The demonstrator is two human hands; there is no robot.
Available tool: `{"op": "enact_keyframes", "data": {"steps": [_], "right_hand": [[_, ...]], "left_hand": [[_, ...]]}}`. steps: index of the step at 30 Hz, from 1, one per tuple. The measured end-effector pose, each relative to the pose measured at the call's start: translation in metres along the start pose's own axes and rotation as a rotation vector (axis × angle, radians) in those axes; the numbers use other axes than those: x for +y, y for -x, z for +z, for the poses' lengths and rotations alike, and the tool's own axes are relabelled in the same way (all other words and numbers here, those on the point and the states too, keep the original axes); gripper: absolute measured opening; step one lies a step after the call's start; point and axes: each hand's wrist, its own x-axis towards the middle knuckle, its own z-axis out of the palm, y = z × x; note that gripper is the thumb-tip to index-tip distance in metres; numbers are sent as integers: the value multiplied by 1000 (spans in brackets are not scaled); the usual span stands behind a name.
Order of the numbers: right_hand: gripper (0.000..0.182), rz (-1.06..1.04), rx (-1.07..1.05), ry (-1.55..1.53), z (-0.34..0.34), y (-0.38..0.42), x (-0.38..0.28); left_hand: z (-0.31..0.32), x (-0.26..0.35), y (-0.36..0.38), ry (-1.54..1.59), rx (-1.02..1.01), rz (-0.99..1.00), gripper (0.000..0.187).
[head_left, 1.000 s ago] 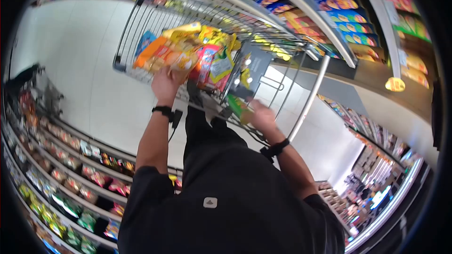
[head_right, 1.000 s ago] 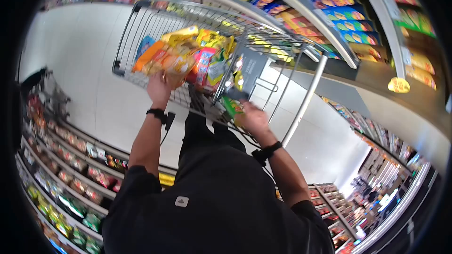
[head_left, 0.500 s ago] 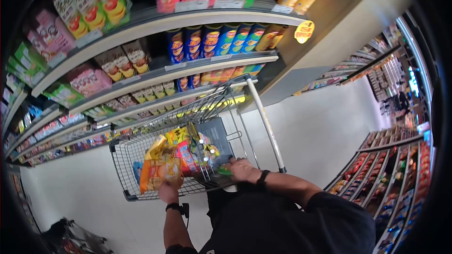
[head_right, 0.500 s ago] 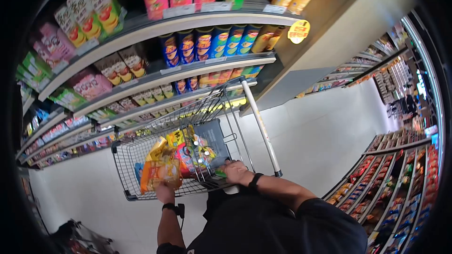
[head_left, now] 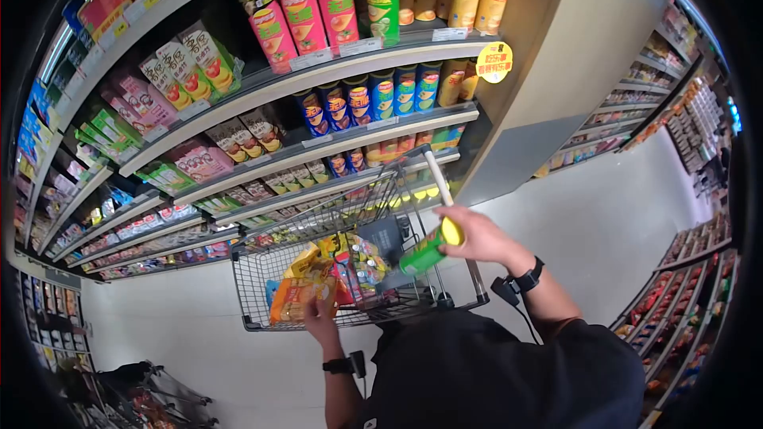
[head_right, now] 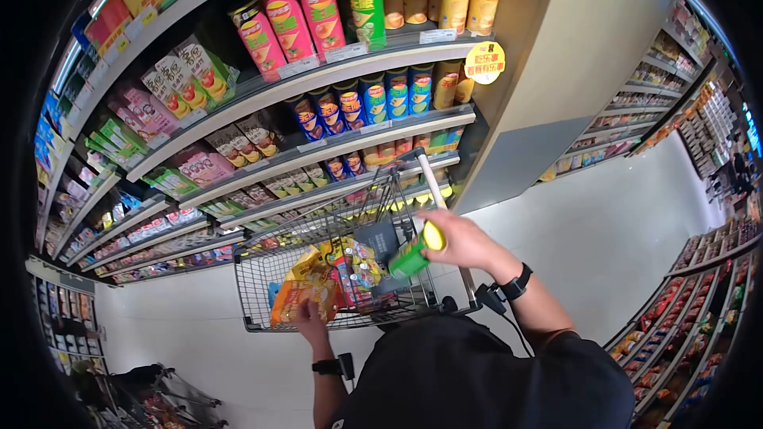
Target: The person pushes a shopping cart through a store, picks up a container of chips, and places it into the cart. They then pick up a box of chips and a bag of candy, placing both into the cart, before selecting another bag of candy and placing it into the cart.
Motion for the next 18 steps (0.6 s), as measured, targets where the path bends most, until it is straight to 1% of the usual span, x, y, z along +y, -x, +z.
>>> {"op": "enact_keyframes", "data": {"steps": [1,2,3,4,5,6,7,8,9,10,11,12,13,15,16,18], "right_hand": [[66,-2,2,-19,-12,5,-4],[66,-44,101,-60,-22,9,-8],[67,-89,199,-97,-32,12,-9],[67,-96,189,-112,-39,16,-6],[67,-130,255,-204,-44,22,-1],[68,-158,317,-298,-48,29,6],[68,-142,326,-409,-48,34,15],[67,-152,340,-513,-49,39,24],[65,-150,355,-623,-48,45,30],[65,-150,342,-708,-49,53,35],[64,-149,338,-794,-51,60,38],[64,-132,309,-897,-51,67,42],[64,-122,309,-922,-50,72,46],[64,-205,316,-1025,-49,80,53],[64,-195,307,-1067,-48,85,57],[64,-211,335,-1090,-45,92,66]], "left_hand": [[10,25,16,-1,-15,38,31],[16,53,29,67,-100,53,34],[26,76,40,57,-127,99,36],[30,92,46,0,-207,110,37],[35,109,53,38,-267,197,37],[40,127,58,61,-318,232,36],[47,152,66,149,-339,284,41],[48,172,69,50,-425,329,48],[50,193,75,53,-454,333,52],[53,211,82,-15,-435,219,60],[58,197,77,-92,-416,318,72],[59,228,89,47,-499,192,81],[63,227,88,48,-526,292,84],[68,244,98,197,-649,278,82],[71,248,104,180,-652,286,82],[77,257,111,445,-884,100,79]]}}
